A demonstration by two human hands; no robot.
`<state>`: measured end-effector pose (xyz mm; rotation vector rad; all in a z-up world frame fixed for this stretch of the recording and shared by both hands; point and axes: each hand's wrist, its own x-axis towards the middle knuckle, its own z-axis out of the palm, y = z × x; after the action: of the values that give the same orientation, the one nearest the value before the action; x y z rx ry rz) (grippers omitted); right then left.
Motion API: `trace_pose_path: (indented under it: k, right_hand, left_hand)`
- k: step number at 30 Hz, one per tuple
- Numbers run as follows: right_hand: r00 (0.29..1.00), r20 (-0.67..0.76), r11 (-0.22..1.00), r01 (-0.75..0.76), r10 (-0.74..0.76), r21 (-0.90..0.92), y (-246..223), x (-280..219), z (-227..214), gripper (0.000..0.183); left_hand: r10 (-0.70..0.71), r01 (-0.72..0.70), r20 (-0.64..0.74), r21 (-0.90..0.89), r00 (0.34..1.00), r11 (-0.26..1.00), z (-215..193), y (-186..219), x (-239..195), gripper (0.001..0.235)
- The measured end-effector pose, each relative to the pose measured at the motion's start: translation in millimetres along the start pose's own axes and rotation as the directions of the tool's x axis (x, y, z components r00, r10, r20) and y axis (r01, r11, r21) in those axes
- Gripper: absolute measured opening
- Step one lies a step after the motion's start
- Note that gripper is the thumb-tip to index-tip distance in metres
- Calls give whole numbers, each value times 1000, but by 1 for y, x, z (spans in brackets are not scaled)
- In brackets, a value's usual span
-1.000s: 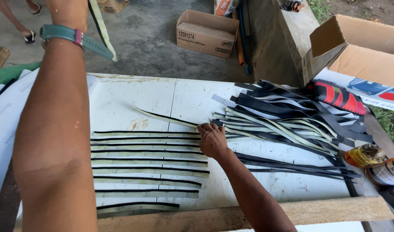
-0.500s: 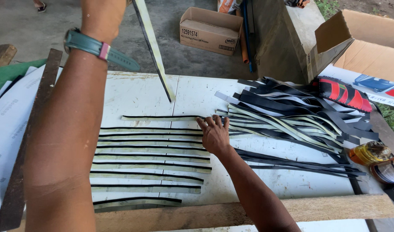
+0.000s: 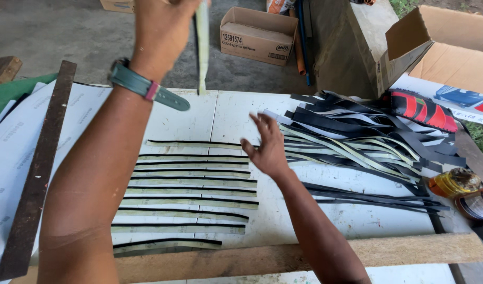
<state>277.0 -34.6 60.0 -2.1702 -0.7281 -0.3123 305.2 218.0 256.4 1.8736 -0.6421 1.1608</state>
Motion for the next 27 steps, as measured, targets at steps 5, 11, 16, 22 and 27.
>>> trace_pose_path:
  k: [5, 11, 16, 22, 27]
  right_hand:
    - [900, -275, 905, 391, -339, 166, -48, 21, -64, 87]
    - [982, 109, 817, 67, -157, 572, -49, -17, -137, 45]
    - [897, 441, 828, -277, 41, 487, 8, -124, -202, 37]
    - [717, 607, 820, -544, 342, 180, 85, -220, -253, 33]
    - [688, 552, 817, -576, 471, 20, 118, -250, -263, 26]
  left_hand:
    - [-66, 138, 175, -440, 982, 887, 50, 56, -30, 21]
    - [-316, 363, 232, -808, 920, 465, 74, 109, -92, 16]
    - [-679, 584, 305, -781, 668, 224, 38, 128, -187, 20]
    - [-691, 671, 480, -741, 541, 10, 40, 141, -340, 13]
    - [-863, 825, 452, -559, 224, -79, 35, 154, -406, 32]
